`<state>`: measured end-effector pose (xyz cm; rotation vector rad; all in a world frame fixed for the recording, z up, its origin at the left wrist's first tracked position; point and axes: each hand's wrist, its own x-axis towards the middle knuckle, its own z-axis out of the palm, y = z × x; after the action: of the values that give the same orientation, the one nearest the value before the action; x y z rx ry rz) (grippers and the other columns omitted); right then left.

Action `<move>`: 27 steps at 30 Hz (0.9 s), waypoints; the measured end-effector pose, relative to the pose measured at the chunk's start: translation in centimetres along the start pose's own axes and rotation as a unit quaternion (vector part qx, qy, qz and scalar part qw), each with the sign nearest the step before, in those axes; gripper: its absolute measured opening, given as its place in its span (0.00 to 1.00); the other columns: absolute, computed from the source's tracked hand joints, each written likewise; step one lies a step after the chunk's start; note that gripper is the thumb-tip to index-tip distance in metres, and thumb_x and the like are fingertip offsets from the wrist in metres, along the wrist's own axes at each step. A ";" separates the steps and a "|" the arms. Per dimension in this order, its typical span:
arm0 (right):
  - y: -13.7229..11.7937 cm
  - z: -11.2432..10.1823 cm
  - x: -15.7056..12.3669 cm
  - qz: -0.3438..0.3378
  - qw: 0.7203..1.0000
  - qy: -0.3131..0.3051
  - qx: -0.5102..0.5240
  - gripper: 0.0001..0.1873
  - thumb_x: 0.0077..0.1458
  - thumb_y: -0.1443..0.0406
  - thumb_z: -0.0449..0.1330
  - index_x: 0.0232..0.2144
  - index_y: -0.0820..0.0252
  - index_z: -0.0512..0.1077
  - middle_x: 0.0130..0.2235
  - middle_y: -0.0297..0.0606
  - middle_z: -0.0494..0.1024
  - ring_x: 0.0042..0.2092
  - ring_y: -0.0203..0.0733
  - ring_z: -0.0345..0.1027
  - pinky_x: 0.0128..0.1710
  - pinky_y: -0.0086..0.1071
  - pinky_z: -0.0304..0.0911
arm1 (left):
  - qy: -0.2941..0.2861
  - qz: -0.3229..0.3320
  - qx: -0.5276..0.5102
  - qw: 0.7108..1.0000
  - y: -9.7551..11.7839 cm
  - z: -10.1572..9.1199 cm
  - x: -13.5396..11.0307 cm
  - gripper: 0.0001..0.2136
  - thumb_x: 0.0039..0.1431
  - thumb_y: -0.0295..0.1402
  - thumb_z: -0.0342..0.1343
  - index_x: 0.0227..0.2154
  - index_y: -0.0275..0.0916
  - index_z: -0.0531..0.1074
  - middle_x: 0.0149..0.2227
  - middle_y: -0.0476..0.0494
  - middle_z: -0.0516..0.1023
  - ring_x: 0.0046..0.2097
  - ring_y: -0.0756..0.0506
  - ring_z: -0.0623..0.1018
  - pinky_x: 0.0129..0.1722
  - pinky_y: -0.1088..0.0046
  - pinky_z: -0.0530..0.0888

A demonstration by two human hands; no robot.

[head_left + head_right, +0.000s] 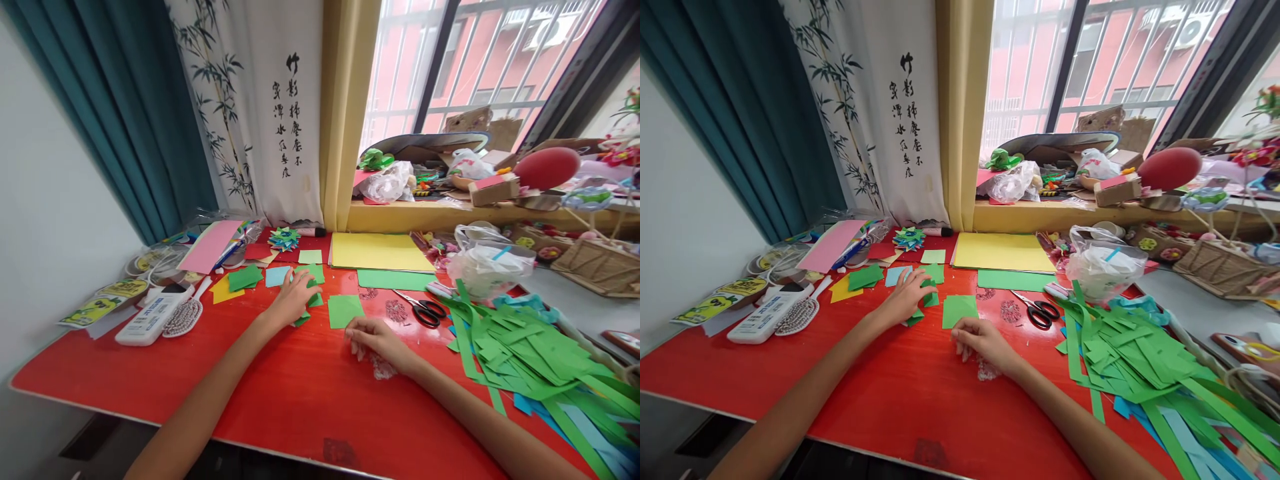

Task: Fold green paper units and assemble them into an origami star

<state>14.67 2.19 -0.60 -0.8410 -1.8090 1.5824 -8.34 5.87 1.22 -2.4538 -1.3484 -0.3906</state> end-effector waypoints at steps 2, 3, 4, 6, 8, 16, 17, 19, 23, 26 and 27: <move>0.3 -0.4 0.2 -0.019 0.992 0.116 -0.043 0.13 0.54 0.56 0.49 0.28 0.60 0.64 0.20 0.31 0.68 0.21 0.34 0.62 0.22 0.29 0.59 | -0.006 0.012 0.022 1.000 0.3 0.1 -0.1 0.22 0.42 0.12 0.46 0.36 0.42 0.70 0.50 0.43 0.64 0.57 0.40 0.55 0.55 0.52 0.48; 0.5 -0.5 0.3 -0.029 0.981 0.172 -0.087 0.13 0.54 0.57 0.48 0.28 0.60 0.64 0.21 0.31 0.68 0.22 0.35 0.63 0.24 0.30 0.60 | -0.008 0.018 0.032 0.999 0.4 -0.1 -0.1 0.19 0.42 0.13 0.46 0.33 0.40 0.70 0.49 0.43 0.65 0.56 0.41 0.56 0.55 0.52 0.47; 0.8 -0.7 0.4 -0.038 0.965 0.215 -0.144 0.12 0.54 0.58 0.48 0.28 0.60 0.65 0.23 0.33 0.69 0.25 0.36 0.64 0.27 0.31 0.61 | -0.010 0.023 0.041 0.999 0.4 -0.3 -0.1 0.15 0.44 0.13 0.47 0.29 0.39 0.70 0.47 0.42 0.66 0.55 0.41 0.58 0.55 0.53 0.47; 1.4 -0.7 0.6 -0.062 0.933 0.241 -0.260 0.10 0.54 0.61 0.49 0.33 0.59 0.66 0.32 0.38 0.72 0.35 0.41 0.67 0.36 0.35 0.62 | -0.020 0.031 0.056 0.998 0.4 -0.9 0.1 0.11 0.47 0.16 0.46 0.24 0.37 0.69 0.39 0.42 0.71 0.48 0.43 0.65 0.54 0.55 0.50; 1.9 -0.5 0.7 -0.097 0.905 0.215 -0.353 0.14 0.52 0.63 0.51 0.43 0.58 0.64 0.44 0.42 0.70 0.46 0.44 0.63 0.45 0.39 0.59 | -0.041 0.035 0.060 0.997 0.4 -1.4 0.3 0.11 0.49 0.18 0.45 0.22 0.37 0.69 0.30 0.45 0.71 0.39 0.46 0.70 0.50 0.59 0.56; 1.2 0.6 0.0 -0.149 0.873 0.064 -0.460 0.16 0.55 0.67 0.48 0.47 0.59 0.63 0.46 0.41 0.70 0.48 0.42 0.62 0.49 0.38 0.58 | -0.023 -0.008 0.111 0.993 0.4 -2.9 0.4 0.09 0.49 0.21 0.45 0.21 0.35 0.69 0.27 0.42 0.69 0.34 0.45 0.68 0.38 0.65 0.61; 0.8 0.8 -0.2 -0.164 0.873 0.036 -0.457 0.16 0.55 0.67 0.48 0.46 0.59 0.64 0.46 0.40 0.71 0.48 0.41 0.63 0.49 0.37 0.59 | -0.015 -0.020 0.115 0.993 0.4 -2.9 0.5 0.09 0.50 0.22 0.45 0.22 0.35 0.69 0.28 0.42 0.69 0.35 0.45 0.68 0.39 0.65 0.61; 0.2 1.0 -0.6 -0.189 0.876 -0.022 -0.444 0.16 0.55 0.69 0.47 0.47 0.58 0.64 0.46 0.39 0.71 0.48 0.40 0.62 0.49 0.35 0.58 | -0.003 -0.041 0.114 0.993 0.5 -3.0 0.6 0.09 0.51 0.22 0.45 0.23 0.35 0.69 0.29 0.41 0.69 0.37 0.44 0.67 0.39 0.64 0.61; 0.2 1.0 -0.7 -0.181 0.905 0.008 -0.384 0.18 0.57 0.67 0.46 0.50 0.55 0.59 0.49 0.39 0.67 0.50 0.38 0.61 0.50 0.34 0.58 | 0.029 -0.080 0.076 0.994 1.0 -3.3 0.8 0.11 0.50 0.19 0.43 0.28 0.34 0.69 0.36 0.38 0.67 0.40 0.43 0.66 0.37 0.67 0.63; 1.1 0.6 -0.2 -0.137 0.906 0.090 -0.391 0.20 0.56 0.65 0.48 0.52 0.56 0.57 0.51 0.42 0.66 0.51 0.42 0.60 0.50 0.39 0.58 | 0.036 -0.056 0.014 0.998 1.6 -3.4 0.8 0.11 0.53 0.20 0.41 0.33 0.35 0.68 0.40 0.39 0.65 0.42 0.43 0.65 0.39 0.66 0.63; 1.4 0.5 0.0 -0.130 0.900 0.096 -0.405 0.20 0.55 0.64 0.48 0.51 0.57 0.57 0.50 0.42 0.67 0.51 0.44 0.60 0.50 0.40 0.57 | 0.022 -0.033 -0.010 0.999 1.8 -3.3 0.7 0.10 0.55 0.23 0.42 0.34 0.36 0.68 0.41 0.39 0.65 0.43 0.43 0.64 0.41 0.66 0.63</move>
<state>14.34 2.01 -2.03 -0.9968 -2.3201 0.5129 -6.71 4.21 4.26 -2.4079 -1.4169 -0.4725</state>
